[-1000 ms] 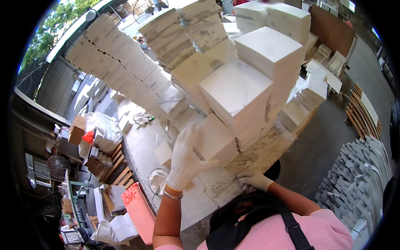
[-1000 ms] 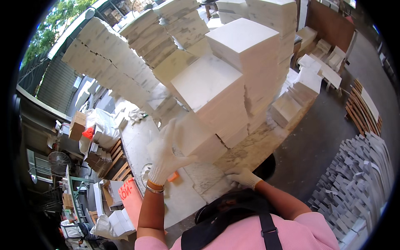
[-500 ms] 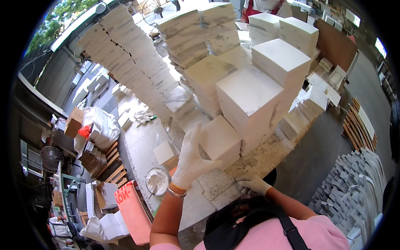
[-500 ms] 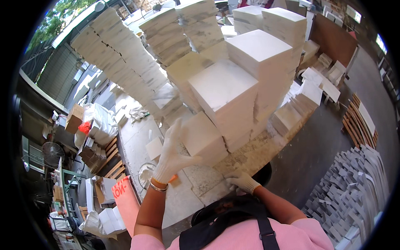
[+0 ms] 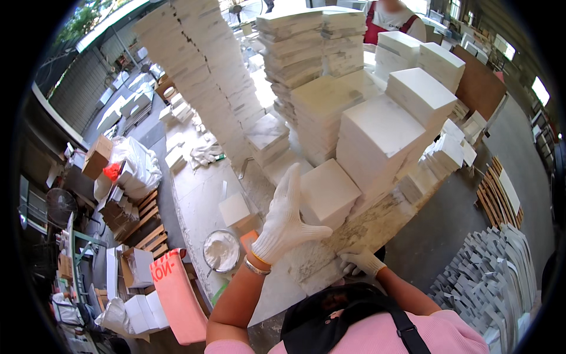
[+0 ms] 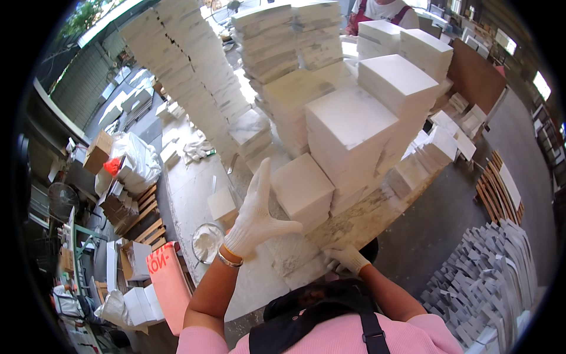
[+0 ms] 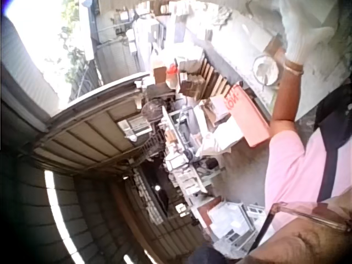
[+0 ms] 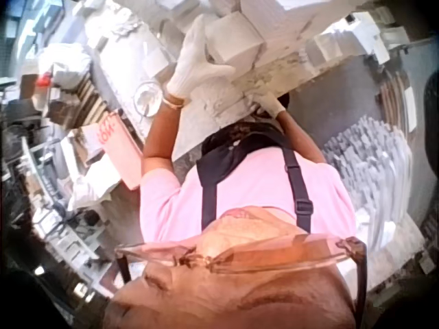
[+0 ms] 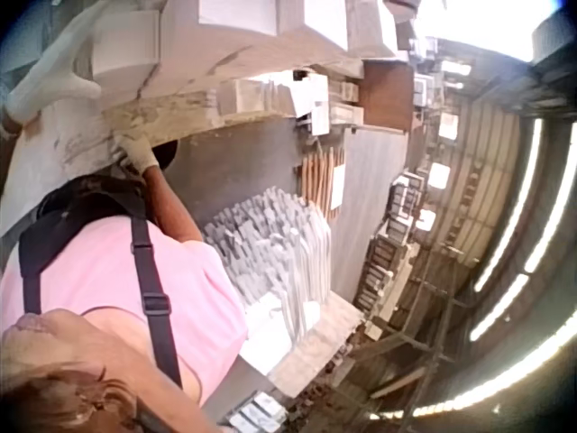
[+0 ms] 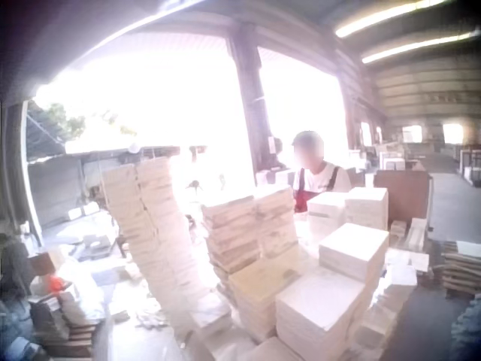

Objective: The person picks up white rectangular blocks from a table and stacks them onto a nearby rack. The person handles the blocks one at a time, placing them in neat rows. The workspace is a workshop with stacks of materials and tools visible.

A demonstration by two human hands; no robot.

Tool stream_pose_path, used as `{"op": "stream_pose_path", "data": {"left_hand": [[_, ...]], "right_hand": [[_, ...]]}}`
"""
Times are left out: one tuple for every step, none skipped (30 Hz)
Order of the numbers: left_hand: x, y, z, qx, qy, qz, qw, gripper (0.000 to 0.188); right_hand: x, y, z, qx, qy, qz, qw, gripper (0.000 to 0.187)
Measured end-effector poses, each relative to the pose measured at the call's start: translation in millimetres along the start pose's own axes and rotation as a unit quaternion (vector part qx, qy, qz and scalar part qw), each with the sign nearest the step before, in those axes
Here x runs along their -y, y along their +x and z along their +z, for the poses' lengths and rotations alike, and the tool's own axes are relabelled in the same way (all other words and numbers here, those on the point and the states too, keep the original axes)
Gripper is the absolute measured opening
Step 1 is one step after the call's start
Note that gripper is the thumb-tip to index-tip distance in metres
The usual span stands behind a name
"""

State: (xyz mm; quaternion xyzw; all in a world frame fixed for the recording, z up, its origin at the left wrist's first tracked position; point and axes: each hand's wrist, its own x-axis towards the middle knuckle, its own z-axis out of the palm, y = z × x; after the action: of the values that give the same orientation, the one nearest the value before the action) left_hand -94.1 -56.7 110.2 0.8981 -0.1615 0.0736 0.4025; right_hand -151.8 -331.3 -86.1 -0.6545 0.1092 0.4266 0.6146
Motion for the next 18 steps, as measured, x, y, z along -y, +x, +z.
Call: {"op": "stream_pose_path", "data": {"left_hand": [[3, -3, -4, -0.009, 0.010, 0.017, 1.000, 0.131], [12, -8, -10, -0.011, -0.010, 0.012, 1.000, 0.127], [26, -14, -24, -0.014, -0.024, 0.002, 1.000, 0.123], [40, -22, -40, -0.018, -0.038, -0.008, 0.999, 0.118], [46, -29, -60, -0.022, -0.024, -0.038, 0.999, 0.100], [65, -43, -76, -0.036, -0.020, -0.074, 0.996, 0.096], [95, -57, -88, -0.053, -0.013, -0.108, 0.993, 0.092], [126, -67, -98, -0.068, -0.008, -0.137, 0.988, 0.089], [154, -78, -108, -0.052, 0.015, -0.178, 0.983, 0.088], [183, -88, -115, -0.036, 0.036, -0.216, 0.975, 0.087], [204, -91, -120, -0.020, 0.055, -0.252, 0.966, 0.087], [214, -91, -121, -0.004, 0.072, -0.268, 0.961, 0.087], [224, -90, -122, 0.014, 0.090, -0.283, 0.955, 0.088], [234, -89, -123, 0.031, 0.105, -0.298, 0.948, 0.089], [254, -90, -121, 0.027, 0.103, -0.310, 0.945, 0.089], [277, -90, -117, 0.024, 0.101, -0.321, 0.941, 0.089], [292, -86, -109, 0.029, 0.093, -0.325, 0.941, 0.090], [291, -75, -104, 0.043, 0.045, -0.368, 0.928, 0.088]], "right_hand": [[1, 2, -4, -0.002, 0.004, 0.001, 1.000, 0.039], [-3, 2, -5, -0.003, 0.010, 0.007, 1.000, 0.039], [-4, 2, -2, -0.012, -0.017, -0.010, 1.000, 0.040], [-5, 1, 1, -0.021, -0.029, -0.010, 0.999, 0.040], [-3, -3, 4, -0.036, -0.038, -0.011, 0.999, 0.041], [-1, -5, 9, -0.047, -0.049, -0.017, 0.998, 0.041], [1, -5, 12, -0.038, -0.070, -0.012, 0.997, 0.041], [2, -5, 13, -0.033, -0.091, -0.008, 0.995, 0.041], [4, -4, 20, -0.026, -0.112, -0.004, 0.993, 0.041], [6, -2, 31, 0.001, -0.085, -0.016, 0.996, 0.042], [10, 0, 42, 0.024, -0.057, -0.028, 0.998, 0.042], [18, 0, 55, 0.046, -0.030, -0.039, 0.998, 0.042], [29, 2, 69, 0.054, -0.072, -0.061, 0.994, 0.042], [57, 0, 91, 0.061, -0.116, -0.082, 0.988, 0.043], [80, 4, 111, 0.068, -0.158, -0.103, 0.980, 0.043], [89, 19, 126, 0.064, -0.179, -0.149, 0.971, 0.046], [94, 36, 138, 0.048, -0.197, -0.190, 0.961, 0.049], [101, 54, 150, 0.013, -0.209, -0.239, 0.948, 0.053]]}}
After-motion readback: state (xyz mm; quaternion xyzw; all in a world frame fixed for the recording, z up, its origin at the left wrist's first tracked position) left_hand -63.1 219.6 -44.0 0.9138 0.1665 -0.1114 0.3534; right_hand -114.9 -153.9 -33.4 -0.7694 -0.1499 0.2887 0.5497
